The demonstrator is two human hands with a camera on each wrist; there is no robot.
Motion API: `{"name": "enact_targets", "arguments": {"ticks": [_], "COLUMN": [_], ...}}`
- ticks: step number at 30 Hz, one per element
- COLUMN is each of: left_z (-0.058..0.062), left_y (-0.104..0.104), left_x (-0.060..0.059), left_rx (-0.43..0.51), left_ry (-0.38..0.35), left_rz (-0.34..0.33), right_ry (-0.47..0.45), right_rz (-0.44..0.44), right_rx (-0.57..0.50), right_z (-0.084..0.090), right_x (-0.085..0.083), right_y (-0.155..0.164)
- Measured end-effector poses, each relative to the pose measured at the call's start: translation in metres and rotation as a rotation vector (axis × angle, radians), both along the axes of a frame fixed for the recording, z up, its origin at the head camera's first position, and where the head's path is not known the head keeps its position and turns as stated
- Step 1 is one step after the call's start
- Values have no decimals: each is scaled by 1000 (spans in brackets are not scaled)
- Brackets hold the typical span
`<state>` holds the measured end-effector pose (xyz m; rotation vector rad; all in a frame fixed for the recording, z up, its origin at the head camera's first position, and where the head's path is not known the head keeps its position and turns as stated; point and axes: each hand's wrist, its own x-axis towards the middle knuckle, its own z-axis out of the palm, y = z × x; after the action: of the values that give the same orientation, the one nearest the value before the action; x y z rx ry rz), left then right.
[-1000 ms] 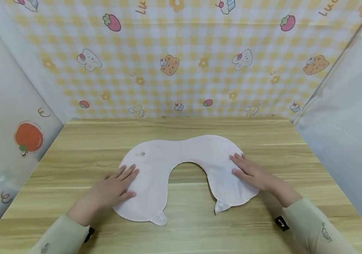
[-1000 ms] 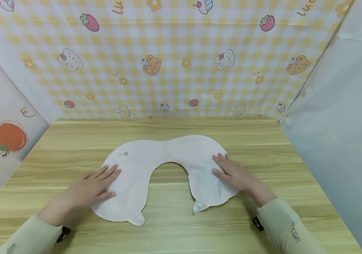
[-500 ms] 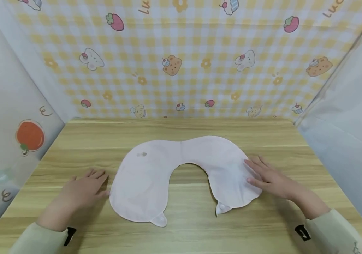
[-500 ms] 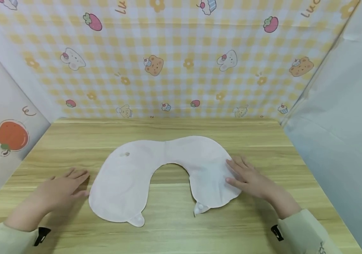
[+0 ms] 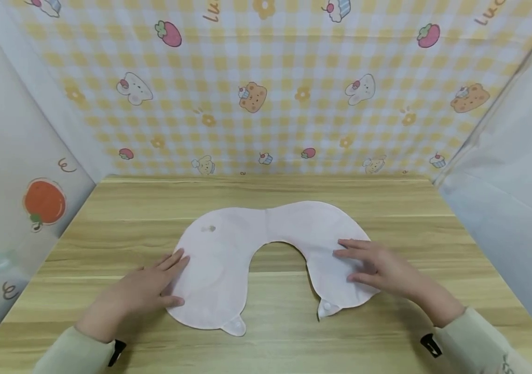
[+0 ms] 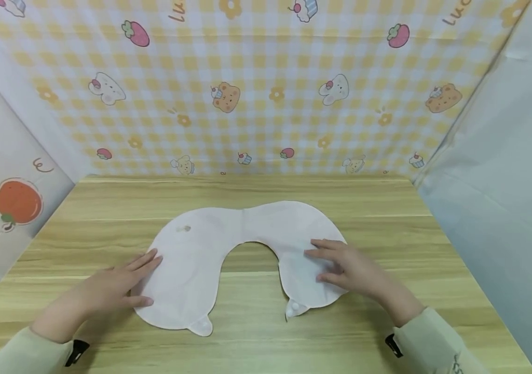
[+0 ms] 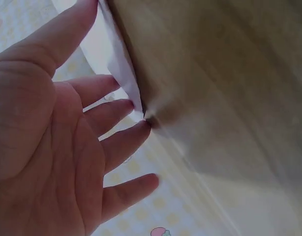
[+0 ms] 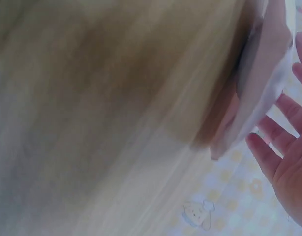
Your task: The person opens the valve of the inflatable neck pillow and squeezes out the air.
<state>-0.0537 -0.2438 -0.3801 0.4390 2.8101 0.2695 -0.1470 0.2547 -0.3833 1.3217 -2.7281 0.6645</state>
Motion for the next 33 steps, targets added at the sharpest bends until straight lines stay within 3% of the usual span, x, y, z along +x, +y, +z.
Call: {"name": "enact_targets", "arguments": {"ticks": [9, 14, 22, 33], "left_z": [-3, -2, -3, -4], "left_y": [6, 7, 5, 4], "left_x": [4, 4, 4, 5], "left_rx": [3, 22, 30, 40], "left_ry": [62, 52, 30, 32], "left_rz": [-12, -9, -3, 3], "right_ry": [-5, 15, -38, 14], "right_rz": [26, 4, -3, -18], "right_rx": [-35, -13, -48, -17], "right_z": [-2, -4, -7, -4], "right_x": [4, 4, 6, 7], "right_y": [-5, -7, -10, -16]}}
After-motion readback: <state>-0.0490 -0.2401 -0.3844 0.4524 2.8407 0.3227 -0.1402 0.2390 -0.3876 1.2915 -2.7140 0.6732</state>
